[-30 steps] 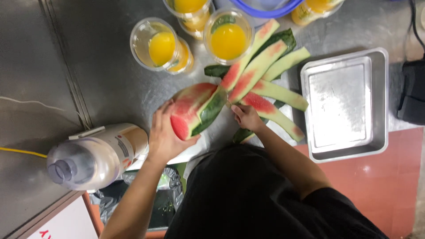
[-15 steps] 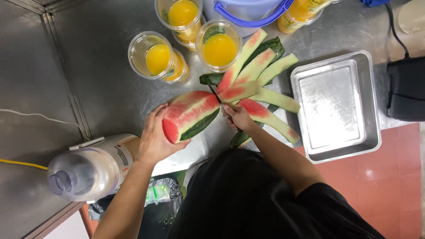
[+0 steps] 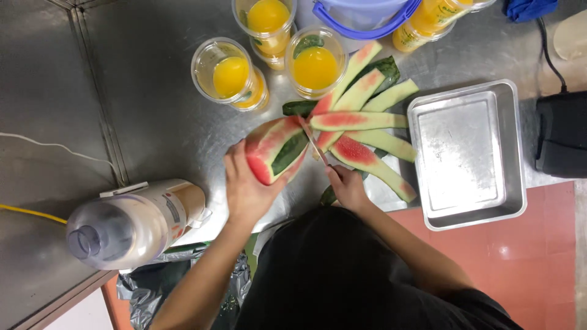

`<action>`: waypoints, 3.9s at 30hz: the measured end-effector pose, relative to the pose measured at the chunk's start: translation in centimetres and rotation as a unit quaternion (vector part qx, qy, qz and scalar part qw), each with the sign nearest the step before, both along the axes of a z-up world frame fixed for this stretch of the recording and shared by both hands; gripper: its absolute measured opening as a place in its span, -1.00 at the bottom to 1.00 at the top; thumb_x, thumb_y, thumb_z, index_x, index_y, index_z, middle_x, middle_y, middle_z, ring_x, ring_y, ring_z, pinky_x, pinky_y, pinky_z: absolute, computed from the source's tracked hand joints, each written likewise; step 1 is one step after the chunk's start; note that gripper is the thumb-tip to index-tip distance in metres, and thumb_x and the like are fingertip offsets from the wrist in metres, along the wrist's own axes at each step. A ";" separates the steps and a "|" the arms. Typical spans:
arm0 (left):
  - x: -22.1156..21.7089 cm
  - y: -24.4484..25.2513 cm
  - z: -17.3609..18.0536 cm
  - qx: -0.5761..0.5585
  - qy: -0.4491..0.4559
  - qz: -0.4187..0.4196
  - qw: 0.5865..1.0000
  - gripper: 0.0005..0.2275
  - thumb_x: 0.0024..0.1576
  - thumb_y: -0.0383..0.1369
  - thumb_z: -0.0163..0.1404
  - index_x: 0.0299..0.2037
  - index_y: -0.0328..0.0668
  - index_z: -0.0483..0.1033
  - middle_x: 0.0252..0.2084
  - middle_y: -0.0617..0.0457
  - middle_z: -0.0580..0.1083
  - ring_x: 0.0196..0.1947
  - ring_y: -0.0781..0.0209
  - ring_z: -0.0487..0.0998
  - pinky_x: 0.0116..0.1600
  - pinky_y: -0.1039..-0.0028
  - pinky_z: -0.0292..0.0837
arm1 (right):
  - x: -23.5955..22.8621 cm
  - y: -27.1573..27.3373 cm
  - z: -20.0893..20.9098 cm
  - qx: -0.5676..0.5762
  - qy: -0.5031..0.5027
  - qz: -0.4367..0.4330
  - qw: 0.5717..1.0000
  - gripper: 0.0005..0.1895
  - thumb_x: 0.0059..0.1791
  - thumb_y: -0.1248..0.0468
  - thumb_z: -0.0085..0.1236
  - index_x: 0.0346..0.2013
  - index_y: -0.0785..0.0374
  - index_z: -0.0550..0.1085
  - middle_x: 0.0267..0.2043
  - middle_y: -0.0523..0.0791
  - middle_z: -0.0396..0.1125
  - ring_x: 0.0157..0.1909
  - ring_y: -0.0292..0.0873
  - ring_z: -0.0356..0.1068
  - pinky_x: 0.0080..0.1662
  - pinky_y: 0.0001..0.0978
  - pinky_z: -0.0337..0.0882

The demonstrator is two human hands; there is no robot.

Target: The person is peeling and slicing a watermelon to be placed in a tray for a refrigerator.

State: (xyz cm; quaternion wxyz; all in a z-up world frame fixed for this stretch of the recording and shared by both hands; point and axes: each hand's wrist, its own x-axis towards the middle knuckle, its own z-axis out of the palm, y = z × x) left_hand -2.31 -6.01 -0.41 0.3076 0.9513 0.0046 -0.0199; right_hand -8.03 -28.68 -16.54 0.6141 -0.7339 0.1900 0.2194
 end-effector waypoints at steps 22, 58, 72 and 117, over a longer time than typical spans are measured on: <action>0.7 5.8 -19.6 -0.326 0.150 0.120 0.926 -0.31 0.10 -0.23 0.21 0.46 -0.04 0.20 0.29 -0.01 0.46 0.23 0.08 0.49 0.15 0.25 0.46 | -2.5 -5.6 6.2 -0.243 -0.147 0.086 0.955 -0.64 0.02 0.05 0.17 -0.34 0.35 0.51 -0.48 0.14 0.37 -0.47 0.22 0.38 -0.34 -0.04 0.39; 12.2 -0.8 -28.2 -0.495 0.210 0.196 0.820 -0.64 0.22 -0.16 0.05 0.07 -0.28 0.59 0.06 0.03 0.58 0.07 0.25 0.53 0.21 0.47 0.36 | 19.0 -2.2 11.6 0.162 -0.018 -0.244 0.956 -0.61 0.00 0.11 0.18 -0.02 0.30 0.37 -0.06 -0.10 0.38 -0.13 -0.16 0.52 -0.23 -0.13 0.66; 14.2 0.6 -27.5 -0.423 0.385 0.056 0.819 -0.60 0.13 -0.08 0.09 -0.03 -0.25 0.65 -0.07 -0.01 0.63 -0.06 0.19 0.60 0.13 0.42 0.42 | -3.5 0.8 5.9 -0.338 -0.039 0.207 0.917 0.16 -0.25 -0.22 0.44 0.47 0.08 0.06 0.36 0.03 0.12 0.28 0.24 0.22 0.21 0.01 0.33; 1.6 -5.8 3.8 0.111 0.053 -0.204 0.971 -0.19 -0.27 0.08 0.33 0.27 0.24 0.33 0.14 -0.02 0.44 0.11 -0.10 0.50 0.23 -0.18 0.06 | -1.7 -9.0 -9.5 -0.054 -0.229 0.163 0.958 -0.36 0.01 0.09 0.37 0.31 0.23 0.38 0.07 0.07 0.45 0.02 -0.04 0.54 -0.05 -0.20 0.56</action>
